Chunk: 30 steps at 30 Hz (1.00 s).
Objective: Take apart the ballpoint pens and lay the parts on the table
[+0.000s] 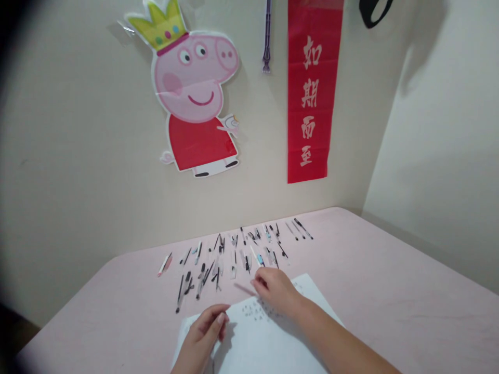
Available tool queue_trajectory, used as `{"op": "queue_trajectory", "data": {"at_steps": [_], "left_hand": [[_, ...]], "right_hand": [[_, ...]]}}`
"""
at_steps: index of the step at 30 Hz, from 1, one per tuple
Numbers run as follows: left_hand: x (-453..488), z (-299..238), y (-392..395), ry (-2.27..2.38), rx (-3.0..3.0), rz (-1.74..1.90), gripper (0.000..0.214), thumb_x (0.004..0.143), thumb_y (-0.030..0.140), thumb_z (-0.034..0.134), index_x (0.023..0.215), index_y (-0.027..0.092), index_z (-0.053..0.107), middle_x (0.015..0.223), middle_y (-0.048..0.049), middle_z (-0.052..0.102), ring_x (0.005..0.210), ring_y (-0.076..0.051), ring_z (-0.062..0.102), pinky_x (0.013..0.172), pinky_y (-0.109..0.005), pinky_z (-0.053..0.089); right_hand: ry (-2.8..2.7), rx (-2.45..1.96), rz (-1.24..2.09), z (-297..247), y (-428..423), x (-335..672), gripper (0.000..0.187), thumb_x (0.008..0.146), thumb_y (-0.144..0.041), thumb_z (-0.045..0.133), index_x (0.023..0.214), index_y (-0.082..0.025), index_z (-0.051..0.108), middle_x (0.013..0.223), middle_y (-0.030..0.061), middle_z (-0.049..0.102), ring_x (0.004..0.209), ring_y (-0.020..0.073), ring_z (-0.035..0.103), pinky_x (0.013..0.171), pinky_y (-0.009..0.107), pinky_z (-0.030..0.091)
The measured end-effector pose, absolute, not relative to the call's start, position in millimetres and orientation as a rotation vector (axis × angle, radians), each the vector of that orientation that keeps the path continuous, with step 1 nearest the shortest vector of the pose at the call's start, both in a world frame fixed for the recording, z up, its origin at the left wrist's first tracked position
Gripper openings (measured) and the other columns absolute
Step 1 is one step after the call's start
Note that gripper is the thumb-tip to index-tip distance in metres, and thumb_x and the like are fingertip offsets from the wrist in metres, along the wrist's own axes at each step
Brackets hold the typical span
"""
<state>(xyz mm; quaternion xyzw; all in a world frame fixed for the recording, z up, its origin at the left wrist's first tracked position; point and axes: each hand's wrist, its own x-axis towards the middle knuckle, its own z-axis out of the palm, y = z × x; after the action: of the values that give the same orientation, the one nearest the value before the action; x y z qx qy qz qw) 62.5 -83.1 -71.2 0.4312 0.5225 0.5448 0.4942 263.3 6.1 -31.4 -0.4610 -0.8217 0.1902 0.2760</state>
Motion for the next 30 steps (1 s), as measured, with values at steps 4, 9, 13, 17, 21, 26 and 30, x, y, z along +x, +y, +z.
{"op": "queue_trajectory", "data": {"at_steps": [4,9,13,17,21,26,30], "left_hand": [[59.1,-66.9,-80.3,1.194,0.902,1.292,0.056,0.055,0.054,0.079,0.096,0.017,0.070,0.085,-0.0086,0.069,0.059,-0.013,0.057,0.056,-0.026,0.045],[57.5,-66.1,-80.4,1.144,0.909,1.239,0.051,0.057,0.050,0.080,0.094,0.017,0.071,0.074,-0.0060,0.069,0.060,-0.012,0.057,0.057,-0.024,0.044],[56.2,-65.7,-80.0,1.135,0.875,1.236,0.050,0.052,0.053,0.081,0.081,0.014,0.073,0.058,-0.0024,0.064,0.056,-0.011,0.053,0.057,-0.023,0.042],[56.9,-57.0,-83.4,1.134,0.775,1.262,0.044,0.055,0.049,0.081,0.082,0.015,0.072,0.067,-0.0036,0.067,0.063,-0.012,0.057,0.063,-0.023,0.044],[57.2,-50.8,-85.4,1.123,0.698,1.304,0.041,0.057,0.046,0.082,0.080,0.014,0.072,0.074,-0.0040,0.068,0.068,-0.012,0.059,0.066,-0.023,0.046],[56.7,-49.3,-84.6,1.111,0.658,1.305,0.044,0.054,0.046,0.083,0.080,0.013,0.071,0.075,-0.0047,0.068,0.068,-0.012,0.060,0.065,-0.023,0.047],[56.7,-47.3,-85.5,1.124,0.654,1.300,0.043,0.054,0.045,0.083,0.080,0.013,0.071,0.077,-0.0057,0.069,0.069,-0.013,0.061,0.066,-0.023,0.048]], "right_hand": [[-2.350,-1.042,0.632,-22.6,-15.2,249.5,0.015,0.083,-0.025,0.055,0.077,-0.016,0.065,0.068,0.0013,0.063,0.062,0.0123,0.053,0.058,0.021,0.035],[-2.499,-0.987,0.608,-18.9,-31.5,241.7,0.013,0.081,-0.024,0.057,0.078,-0.016,0.067,0.071,0.0023,0.066,0.062,0.0125,0.054,0.058,0.022,0.034],[-2.503,-0.969,0.629,-19.1,-34.9,240.5,0.014,0.081,-0.027,0.058,0.080,-0.017,0.067,0.072,0.0023,0.066,0.062,0.0124,0.054,0.058,0.021,0.034],[-2.441,-1.063,0.606,-18.0,-23.7,248.6,0.017,0.085,-0.028,0.052,0.080,-0.017,0.065,0.071,0.0020,0.065,0.063,0.0128,0.054,0.059,0.022,0.033],[-2.255,-1.460,0.412,-23.9,5.5,270.7,0.019,0.087,-0.019,0.043,0.082,-0.018,0.061,0.076,0.0033,0.063,0.067,0.0144,0.054,0.060,0.023,0.032],[-2.117,-1.887,0.110,-36.1,38.1,307.2,0.021,0.082,-0.010,0.044,0.097,-0.011,0.059,0.099,0.0128,0.061,0.086,0.0196,0.059,0.067,0.026,0.035],[-2.119,-2.088,0.104,-39.2,46.3,324.5,0.018,0.083,-0.016,0.048,0.095,-0.009,0.059,0.098,0.0155,0.061,0.083,0.0231,0.062,0.063,0.028,0.035]]}}
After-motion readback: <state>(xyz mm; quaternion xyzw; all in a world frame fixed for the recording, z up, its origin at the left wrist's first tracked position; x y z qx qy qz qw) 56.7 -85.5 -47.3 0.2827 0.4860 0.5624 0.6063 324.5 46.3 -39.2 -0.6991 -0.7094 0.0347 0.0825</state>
